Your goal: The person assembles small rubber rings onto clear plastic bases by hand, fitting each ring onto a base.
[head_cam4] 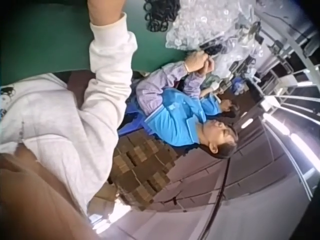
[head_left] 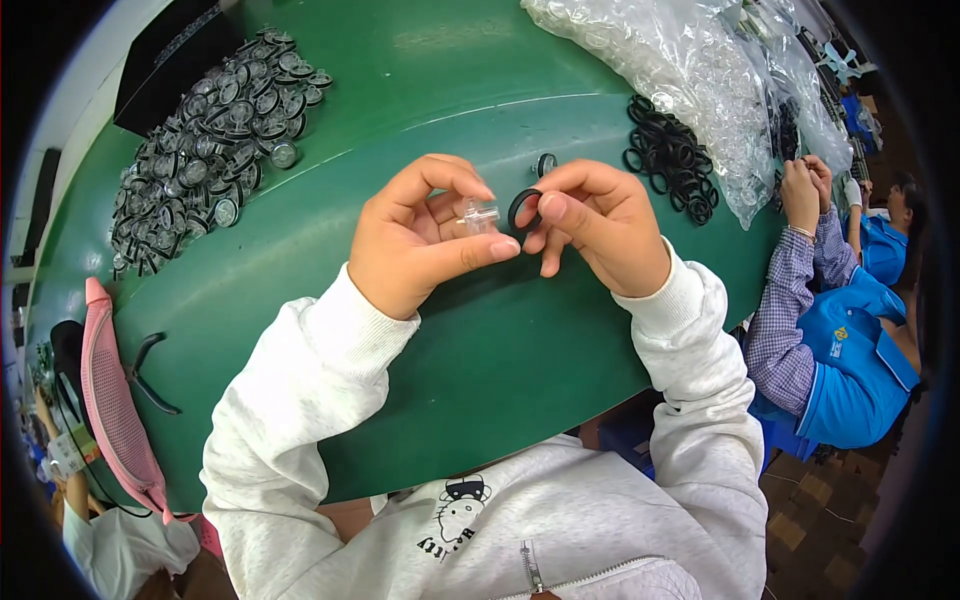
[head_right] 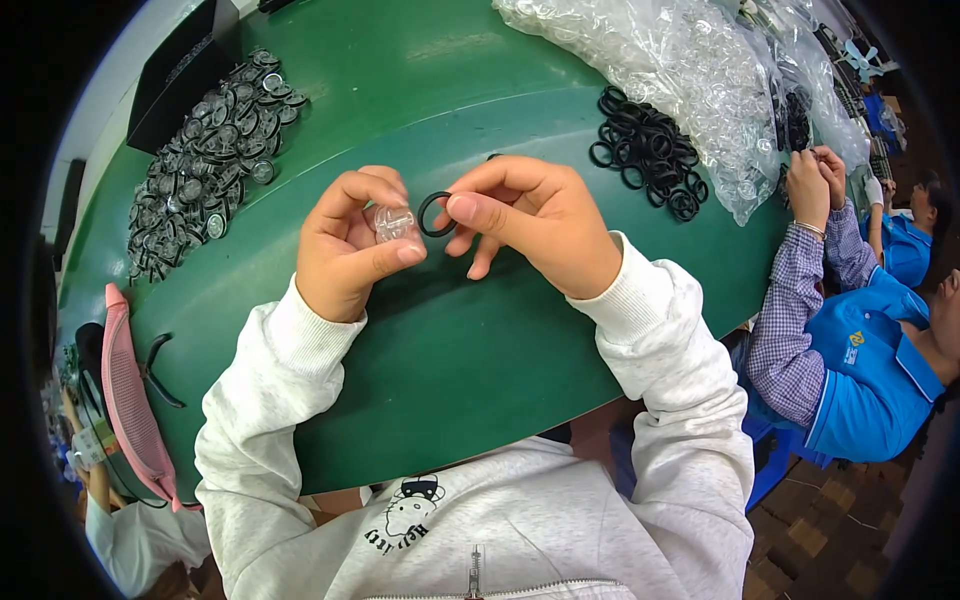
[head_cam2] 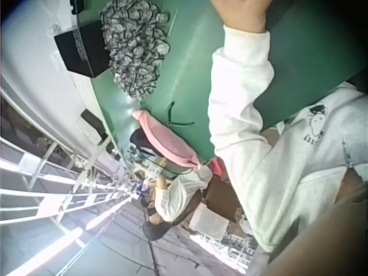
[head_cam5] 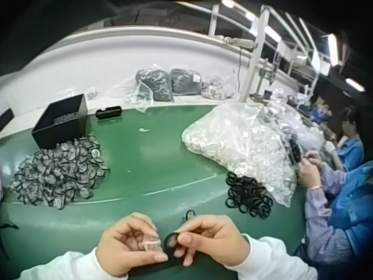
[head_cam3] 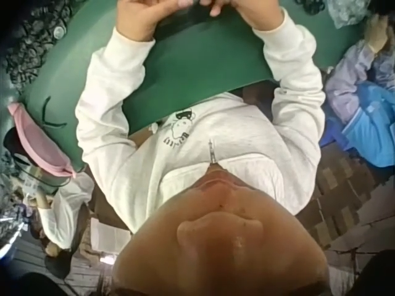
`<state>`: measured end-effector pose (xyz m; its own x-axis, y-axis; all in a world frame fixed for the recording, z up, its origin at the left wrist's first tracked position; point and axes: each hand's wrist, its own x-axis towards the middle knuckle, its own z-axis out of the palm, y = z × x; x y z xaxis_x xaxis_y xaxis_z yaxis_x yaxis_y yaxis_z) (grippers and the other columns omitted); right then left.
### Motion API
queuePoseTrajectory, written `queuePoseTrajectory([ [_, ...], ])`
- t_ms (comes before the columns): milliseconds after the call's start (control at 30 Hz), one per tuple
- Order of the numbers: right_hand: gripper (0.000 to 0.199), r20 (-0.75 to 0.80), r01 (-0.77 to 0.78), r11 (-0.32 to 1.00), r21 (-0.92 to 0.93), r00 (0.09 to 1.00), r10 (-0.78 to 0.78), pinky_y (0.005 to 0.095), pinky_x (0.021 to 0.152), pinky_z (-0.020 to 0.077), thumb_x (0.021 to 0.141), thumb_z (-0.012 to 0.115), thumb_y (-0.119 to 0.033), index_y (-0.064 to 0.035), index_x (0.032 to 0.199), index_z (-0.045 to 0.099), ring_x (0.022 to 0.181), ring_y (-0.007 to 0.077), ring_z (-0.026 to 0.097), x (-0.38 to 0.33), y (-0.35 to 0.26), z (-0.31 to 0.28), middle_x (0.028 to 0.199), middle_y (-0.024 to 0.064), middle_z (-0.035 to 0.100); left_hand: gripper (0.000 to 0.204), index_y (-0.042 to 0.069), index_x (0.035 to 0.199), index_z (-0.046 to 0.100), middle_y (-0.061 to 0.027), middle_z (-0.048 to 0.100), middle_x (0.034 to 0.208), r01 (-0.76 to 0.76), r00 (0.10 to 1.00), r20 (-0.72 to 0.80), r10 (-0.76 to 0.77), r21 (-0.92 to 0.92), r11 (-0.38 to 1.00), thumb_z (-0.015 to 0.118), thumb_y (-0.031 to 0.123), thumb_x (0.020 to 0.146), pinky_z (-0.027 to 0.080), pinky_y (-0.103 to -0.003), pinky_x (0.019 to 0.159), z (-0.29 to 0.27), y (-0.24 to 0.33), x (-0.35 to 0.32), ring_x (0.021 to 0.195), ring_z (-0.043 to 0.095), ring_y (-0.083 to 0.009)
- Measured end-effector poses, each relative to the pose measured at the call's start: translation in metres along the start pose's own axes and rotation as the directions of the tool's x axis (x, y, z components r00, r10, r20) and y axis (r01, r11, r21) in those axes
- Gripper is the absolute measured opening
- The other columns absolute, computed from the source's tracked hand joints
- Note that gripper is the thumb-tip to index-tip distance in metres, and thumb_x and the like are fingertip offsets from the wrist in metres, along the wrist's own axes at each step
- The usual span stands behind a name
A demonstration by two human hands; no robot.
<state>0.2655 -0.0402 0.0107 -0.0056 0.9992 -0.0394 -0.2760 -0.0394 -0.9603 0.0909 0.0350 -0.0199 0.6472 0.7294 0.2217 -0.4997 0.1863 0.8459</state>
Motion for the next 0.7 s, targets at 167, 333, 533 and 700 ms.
queuePoseTrajectory([
  [167,0.018,-0.009,0.009,1.000,-0.011,1.000,-0.010,0.0236,0.048,0.0528,0.085,0.060,-0.006,0.0029,0.100,0.058,0.064,0.0183,0.059,-0.002,-0.003,0.000,0.084,0.0155,0.060,0.035,0.000,0.104,0.061,-0.0062,0.051,0.099,0.121,0.992,0.037,-0.122,0.035,0.992,0.068,-0.009,0.071,0.047,-0.021,0.074,-0.004,0.006,-0.002,0.082,0.054,-0.0133],
  [333,0.018,-0.034,0.066,0.998,0.010,0.997,-0.065,0.0238,0.054,0.0547,0.081,0.064,-0.003,0.0034,0.098,0.061,0.067,0.0173,0.060,-0.002,-0.003,-0.003,0.083,0.0143,0.062,0.032,-0.001,0.101,0.061,-0.0062,0.051,0.100,0.221,0.971,-0.075,-0.228,-0.090,0.971,0.066,-0.011,0.071,0.049,-0.023,0.077,0.009,0.019,0.003,0.082,0.059,-0.0175],
  [533,0.017,0.013,0.139,0.990,0.032,0.990,-0.139,0.0241,0.057,0.0559,0.079,0.065,0.001,0.0035,0.096,0.062,0.068,0.0172,0.061,-0.002,-0.004,-0.008,0.083,0.0136,0.064,0.030,-0.003,0.101,0.060,-0.0077,0.052,0.101,0.162,0.977,-0.122,-0.176,-0.116,0.980,0.064,-0.013,0.073,0.051,-0.027,0.082,0.012,0.017,0.000,0.086,0.062,-0.0231],
  [700,0.015,0.038,0.169,0.985,0.045,0.985,-0.170,0.0239,0.057,0.0558,0.079,0.065,0.002,0.0032,0.093,0.063,0.068,0.0172,0.062,-0.002,-0.002,-0.006,0.084,0.0133,0.064,0.037,-0.001,0.112,0.056,-0.0098,0.049,0.101,0.039,0.999,-0.001,-0.039,0.032,0.999,0.059,-0.007,0.076,0.049,-0.032,0.085,0.002,0.008,-0.004,0.094,0.058,-0.0268],
])
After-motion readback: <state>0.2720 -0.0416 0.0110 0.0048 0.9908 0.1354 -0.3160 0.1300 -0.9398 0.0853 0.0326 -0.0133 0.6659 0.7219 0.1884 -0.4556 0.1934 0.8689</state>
